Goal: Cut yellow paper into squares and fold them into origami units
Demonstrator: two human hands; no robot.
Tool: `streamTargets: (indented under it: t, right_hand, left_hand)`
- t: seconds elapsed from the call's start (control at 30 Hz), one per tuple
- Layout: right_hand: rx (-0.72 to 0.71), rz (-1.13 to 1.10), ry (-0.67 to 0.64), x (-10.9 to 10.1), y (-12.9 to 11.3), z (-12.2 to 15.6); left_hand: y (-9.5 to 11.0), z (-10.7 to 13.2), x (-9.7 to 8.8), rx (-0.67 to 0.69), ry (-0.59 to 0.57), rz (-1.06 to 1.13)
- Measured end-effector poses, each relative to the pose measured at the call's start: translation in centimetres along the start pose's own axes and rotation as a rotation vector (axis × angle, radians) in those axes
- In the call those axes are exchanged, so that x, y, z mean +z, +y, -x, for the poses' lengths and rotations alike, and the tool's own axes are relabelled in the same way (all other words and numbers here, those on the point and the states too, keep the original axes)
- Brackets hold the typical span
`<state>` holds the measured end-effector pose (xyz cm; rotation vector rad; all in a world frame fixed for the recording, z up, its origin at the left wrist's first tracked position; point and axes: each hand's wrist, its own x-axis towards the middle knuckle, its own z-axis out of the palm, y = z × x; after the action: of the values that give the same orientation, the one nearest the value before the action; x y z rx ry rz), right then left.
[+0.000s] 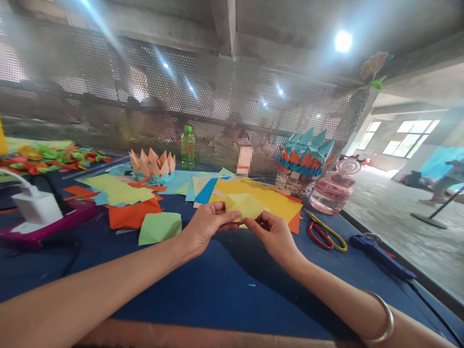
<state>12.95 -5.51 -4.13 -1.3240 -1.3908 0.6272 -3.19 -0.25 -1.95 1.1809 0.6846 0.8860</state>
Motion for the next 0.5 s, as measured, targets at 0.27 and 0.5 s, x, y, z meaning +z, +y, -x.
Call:
streamTargets:
  t: [0.27,0.5]
  right_hand:
    - [0.048,-0.052,-0.010,0.10,0.24,0.03]
    - [0.078,-0.077,-0.043,0.11,0.24,-0.02]
  left_hand:
    - [-0.03,-0.08,0.00,0.018,0.013,-0.019]
    - [-0.01,-0.05,0.03,0.020,0.032,-0.055]
